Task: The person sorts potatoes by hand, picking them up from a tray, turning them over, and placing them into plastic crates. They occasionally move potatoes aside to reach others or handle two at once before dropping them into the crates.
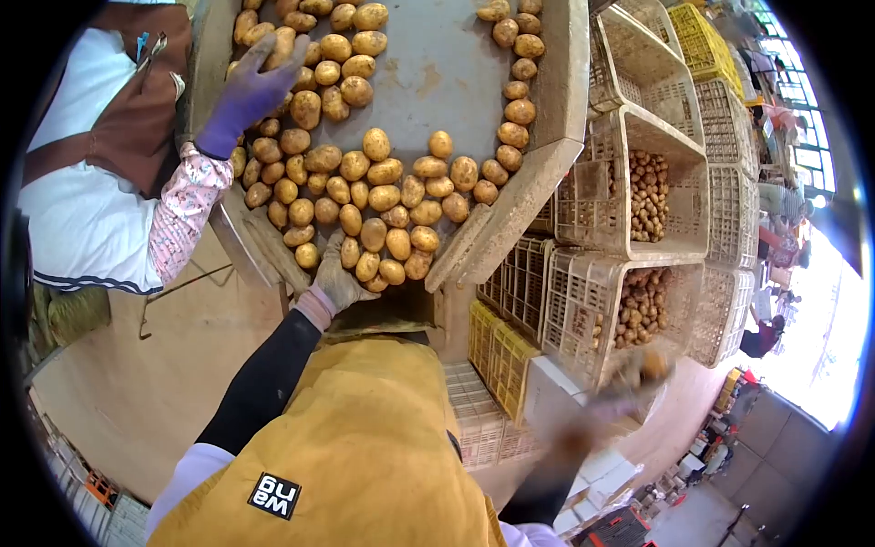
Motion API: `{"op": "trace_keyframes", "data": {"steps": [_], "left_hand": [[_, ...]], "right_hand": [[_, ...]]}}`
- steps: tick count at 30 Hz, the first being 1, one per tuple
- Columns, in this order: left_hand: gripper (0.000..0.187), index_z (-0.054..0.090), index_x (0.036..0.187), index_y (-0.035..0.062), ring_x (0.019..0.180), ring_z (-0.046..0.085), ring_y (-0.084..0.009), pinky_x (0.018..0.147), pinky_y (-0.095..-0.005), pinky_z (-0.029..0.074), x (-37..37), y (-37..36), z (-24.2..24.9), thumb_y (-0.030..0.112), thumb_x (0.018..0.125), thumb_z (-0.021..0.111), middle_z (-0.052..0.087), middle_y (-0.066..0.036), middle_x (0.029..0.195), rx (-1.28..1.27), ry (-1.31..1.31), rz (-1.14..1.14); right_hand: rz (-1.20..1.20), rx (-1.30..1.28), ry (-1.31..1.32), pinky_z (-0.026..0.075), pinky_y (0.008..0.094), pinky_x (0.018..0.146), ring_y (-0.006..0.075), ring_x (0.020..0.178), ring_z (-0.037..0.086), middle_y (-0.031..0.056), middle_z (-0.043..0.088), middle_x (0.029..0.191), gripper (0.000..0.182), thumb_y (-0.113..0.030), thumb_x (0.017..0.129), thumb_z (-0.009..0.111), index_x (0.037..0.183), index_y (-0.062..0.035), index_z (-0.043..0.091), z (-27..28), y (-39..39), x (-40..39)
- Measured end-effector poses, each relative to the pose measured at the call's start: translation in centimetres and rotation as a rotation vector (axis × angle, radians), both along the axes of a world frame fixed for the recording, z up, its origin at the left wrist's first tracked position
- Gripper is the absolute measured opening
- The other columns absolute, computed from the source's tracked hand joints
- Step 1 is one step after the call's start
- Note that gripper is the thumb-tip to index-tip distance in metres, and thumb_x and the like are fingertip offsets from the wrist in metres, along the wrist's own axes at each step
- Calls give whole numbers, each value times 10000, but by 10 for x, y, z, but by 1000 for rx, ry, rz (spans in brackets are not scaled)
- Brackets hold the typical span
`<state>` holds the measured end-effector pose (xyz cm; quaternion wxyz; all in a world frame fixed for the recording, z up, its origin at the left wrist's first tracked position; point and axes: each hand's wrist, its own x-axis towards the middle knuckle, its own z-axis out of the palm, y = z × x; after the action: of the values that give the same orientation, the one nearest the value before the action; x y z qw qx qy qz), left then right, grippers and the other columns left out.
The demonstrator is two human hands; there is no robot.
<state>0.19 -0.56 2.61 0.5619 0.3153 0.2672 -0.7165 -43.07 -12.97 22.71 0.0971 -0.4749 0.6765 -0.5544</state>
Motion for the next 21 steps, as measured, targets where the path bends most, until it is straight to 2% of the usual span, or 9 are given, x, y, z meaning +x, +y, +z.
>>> {"op": "trace_keyframes", "data": {"steps": [2, 3, 6, 7, 8, 9, 11, 13, 21], "left_hand": [[686, 450, 1459, 255, 1308, 496, -311, 972, -631, 460, -4, -1, 7, 713, 949, 461, 486, -34, 1465, 27, -28, 35], [686, 450, 1459, 255, 1308, 496, -311, 972, -631, 460, -6, 1, 8, 713, 949, 461, 486, -34, 1465, 32, -26, 41], [679, 471, 1442, 241, 1278, 523, -301, 963, -610, 477, -8, 5, 0, 713, 953, 465, 505, -41, 1446, 44, -35, 42], [673, 472, 1442, 242, 1268, 531, -297, 961, -596, 485, -9, 8, -12, 708, 958, 460, 510, -42, 1441, 12, -3, 56], [666, 474, 1442, 243, 1257, 539, -292, 959, -583, 492, -9, 8, -19, 704, 962, 456, 515, -43, 1436, -25, 24, 61], [642, 477, 1439, 247, 1234, 553, -284, 940, -560, 512, -10, 7, -12, 687, 973, 448, 527, -40, 1417, 14, -27, 52], [612, 487, 1431, 236, 1240, 550, -287, 943, -565, 512, -12, 6, -7, 655, 986, 449, 529, -43, 1411, 57, -90, 52], [602, 491, 1428, 230, 1250, 545, -290, 954, -568, 507, -17, 10, -21, 639, 988, 461, 528, -47, 1414, 69, -128, 55], [733, 445, 1487, 260, 1360, 448, -322, 1111, -676, 282, 11, 18, 23, 699, 908, 536, 468, -33, 1508, -94, 30, 124]], "right_hand": [[-160, 142, -409, 419, 452, 1110, 309, 1328, 496, 159, 463, 1498, 820, -626, 987, 483, 1488, 18, 397, 6, 38, -104], [-246, 128, -655, 327, 418, 1183, 322, 1390, 430, 151, 457, 1509, 767, -572, 1007, 478, 1496, 16, 413, -2, 45, -167], [228, 202, 427, 415, 399, 1112, 325, 1297, 532, 150, 565, 1407, 659, -468, 1005, 561, 1439, 24, 492, -83, 48, -287], [-180, 419, 981, 449, 391, 1064, 334, 1217, 581, 160, 629, 1308, 501, -292, 982, 644, 1358, 28, 564, -40, 32, -167], [-144, 316, 964, 463, 408, 1040, 338, 1173, 600, 187, 632, 1293, 459, -188, 947, 688, 1326, 45, 573, -28, 17, -47], [19, 490, 863, 467, 418, 1038, 356, 1188, 591, 218, 614, 1312, 460, -188, 950, 683, 1330, 43, 567, 13, 16, 103], [868, 25, 841, 452, 465, 1060, 376, 1222, 568, 262, 595, 1313, 475, -181, 910, 710, 1309, 34, 571, -41, -3, 174], [1190, 239, 784, 344, 542, 1133, 378, 1336, 473, 224, 549, 1373, 601, -245, 810, 758, 1373, -128, 583, -40, 13, 285], [967, 230, 826, 470, 419, 1042, 344, 1216, 567, 162, 592, 1352, 552, -47, 820, 684, 1359, -76, 573, -102, -48, 312]]}}
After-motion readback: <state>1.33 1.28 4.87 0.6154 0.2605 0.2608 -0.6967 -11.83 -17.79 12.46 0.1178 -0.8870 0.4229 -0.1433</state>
